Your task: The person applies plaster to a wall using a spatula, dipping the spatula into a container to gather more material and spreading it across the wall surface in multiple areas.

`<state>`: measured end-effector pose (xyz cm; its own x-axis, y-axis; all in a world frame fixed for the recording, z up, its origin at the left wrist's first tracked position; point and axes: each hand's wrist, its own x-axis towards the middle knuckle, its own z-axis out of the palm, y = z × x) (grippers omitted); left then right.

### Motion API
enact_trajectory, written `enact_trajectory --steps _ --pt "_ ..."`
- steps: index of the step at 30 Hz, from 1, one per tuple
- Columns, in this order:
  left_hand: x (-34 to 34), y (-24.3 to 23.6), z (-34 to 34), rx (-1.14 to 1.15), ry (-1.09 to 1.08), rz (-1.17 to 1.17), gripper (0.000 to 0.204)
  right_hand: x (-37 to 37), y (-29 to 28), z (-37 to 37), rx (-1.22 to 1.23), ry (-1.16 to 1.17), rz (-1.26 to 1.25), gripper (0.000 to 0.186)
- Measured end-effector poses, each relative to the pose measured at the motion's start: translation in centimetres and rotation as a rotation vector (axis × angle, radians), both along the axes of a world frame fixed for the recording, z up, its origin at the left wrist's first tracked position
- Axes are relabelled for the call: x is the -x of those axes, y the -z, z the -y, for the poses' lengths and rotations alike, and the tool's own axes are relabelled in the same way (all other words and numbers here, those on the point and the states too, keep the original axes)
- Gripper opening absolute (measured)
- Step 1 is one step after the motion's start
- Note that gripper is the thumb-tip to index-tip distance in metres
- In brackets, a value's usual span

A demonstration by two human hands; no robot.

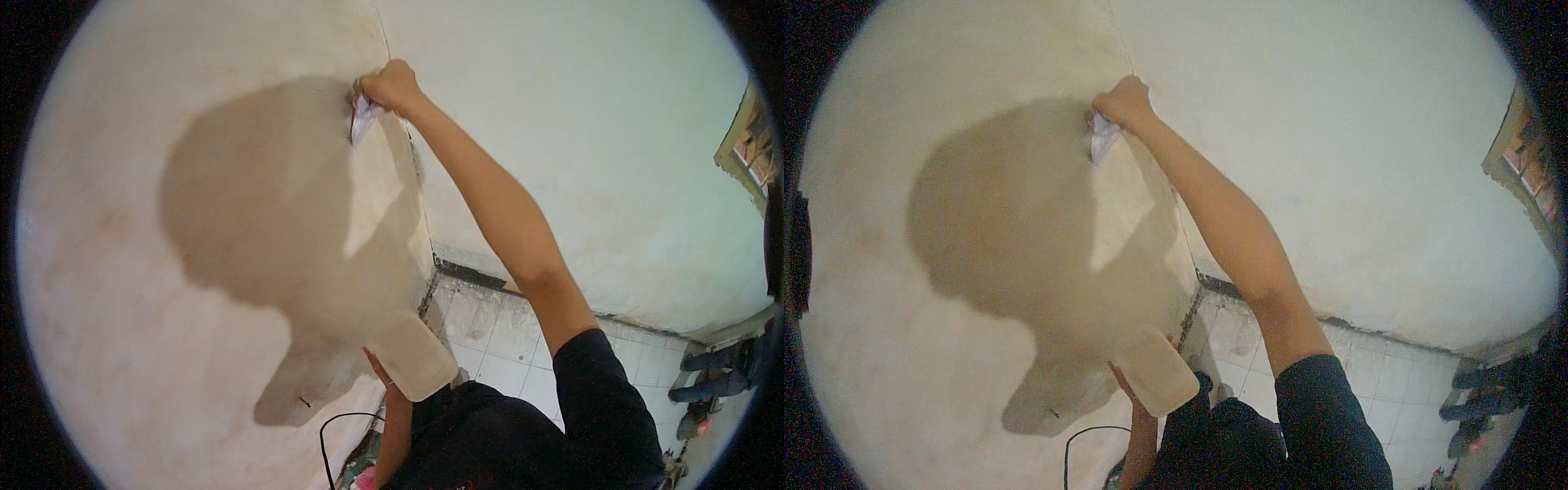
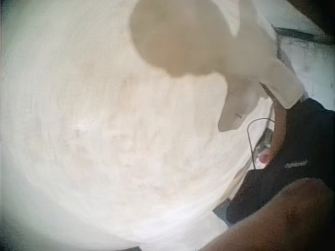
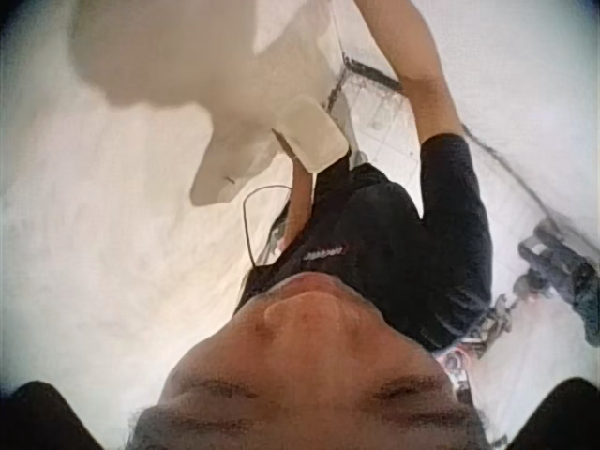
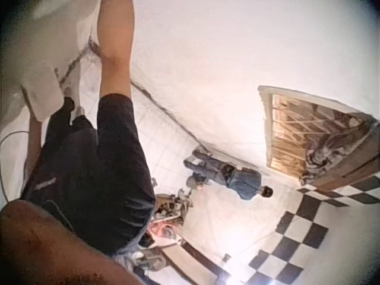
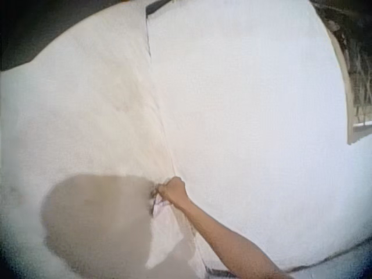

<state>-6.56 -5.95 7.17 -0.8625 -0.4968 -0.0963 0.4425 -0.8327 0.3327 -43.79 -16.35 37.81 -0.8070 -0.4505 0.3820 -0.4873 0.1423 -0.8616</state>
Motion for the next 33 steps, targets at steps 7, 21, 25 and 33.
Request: enact_trajectory --steps 7,21,25,33 --pt "1.6 0.1 -0.5 -0.149 0.143 -0.2 0.099 -1.9 -12.8 1.1 -0.025 -0.006 -0.207 0.029" --pt "1.6 2.6 0.8 -0.084 0.07 -0.005 0.093 -2.1 -19.7 -6.8 0.481 -0.152 0.06 0.02" --pt "-1.6 3.9 1.5 -0.094 -0.047 0.078 0.091 -4.0 0.7 -10.6 0.405 -0.13 0.317 0.022" --pt "-5.6 6.2 1.5 -0.12 -0.239 0.206 0.088 -3.8 32.4 -3.8 0.176 0.1 0.747 0.03"
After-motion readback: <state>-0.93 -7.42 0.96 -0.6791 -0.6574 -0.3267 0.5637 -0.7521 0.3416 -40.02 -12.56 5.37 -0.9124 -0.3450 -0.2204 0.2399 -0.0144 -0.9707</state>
